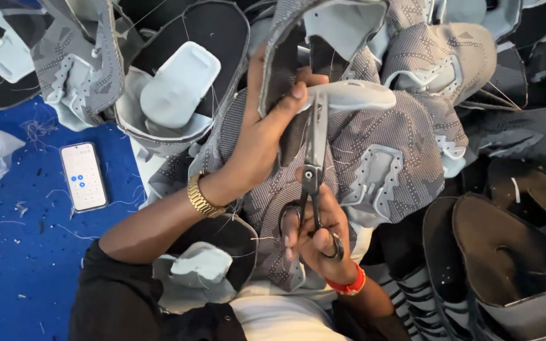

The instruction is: The person uses scissors to trim excess threads and fabric from the interior and edges of several grey and white shoes. They handle the shoes one by one, cutting loose material and occasionally moving the shoes around on their lap.

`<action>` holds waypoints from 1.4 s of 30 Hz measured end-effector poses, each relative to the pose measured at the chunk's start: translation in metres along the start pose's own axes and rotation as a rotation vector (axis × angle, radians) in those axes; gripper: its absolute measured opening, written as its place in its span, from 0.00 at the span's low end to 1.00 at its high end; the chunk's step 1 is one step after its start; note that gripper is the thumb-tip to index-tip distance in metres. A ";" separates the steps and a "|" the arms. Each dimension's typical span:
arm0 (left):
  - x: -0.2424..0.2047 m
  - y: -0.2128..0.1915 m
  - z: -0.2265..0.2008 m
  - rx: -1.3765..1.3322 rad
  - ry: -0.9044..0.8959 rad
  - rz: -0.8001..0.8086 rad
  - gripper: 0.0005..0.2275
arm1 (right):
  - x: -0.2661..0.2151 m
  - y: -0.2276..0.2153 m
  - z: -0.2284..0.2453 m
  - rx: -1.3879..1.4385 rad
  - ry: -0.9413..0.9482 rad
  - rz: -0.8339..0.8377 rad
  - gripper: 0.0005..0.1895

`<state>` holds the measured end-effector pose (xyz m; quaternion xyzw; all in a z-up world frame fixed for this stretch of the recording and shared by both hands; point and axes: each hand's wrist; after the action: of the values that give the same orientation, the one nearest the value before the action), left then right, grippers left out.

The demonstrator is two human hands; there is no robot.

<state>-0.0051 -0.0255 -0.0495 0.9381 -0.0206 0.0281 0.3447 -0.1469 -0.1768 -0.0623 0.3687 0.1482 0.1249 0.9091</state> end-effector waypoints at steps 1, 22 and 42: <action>0.000 0.000 0.001 0.040 0.021 0.016 0.27 | 0.000 -0.001 -0.003 0.017 -0.040 -0.055 0.56; 0.000 -0.002 0.005 0.106 0.069 0.020 0.30 | -0.008 -0.005 -0.019 0.013 -0.119 -0.060 0.48; 0.000 -0.015 -0.003 -0.369 -0.384 -0.002 0.18 | -0.007 -0.017 -0.005 -0.028 -0.188 0.055 0.50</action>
<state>-0.0041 -0.0126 -0.0569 0.8474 -0.0896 -0.1551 0.4999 -0.1530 -0.1882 -0.0767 0.3700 0.0505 0.1166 0.9203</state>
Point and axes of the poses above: each hand's wrist, its own x-axis towards the middle knuckle, its own y-axis out of the palm, z = x × y, and after that the axes turned 9 degrees about -z, right-handed
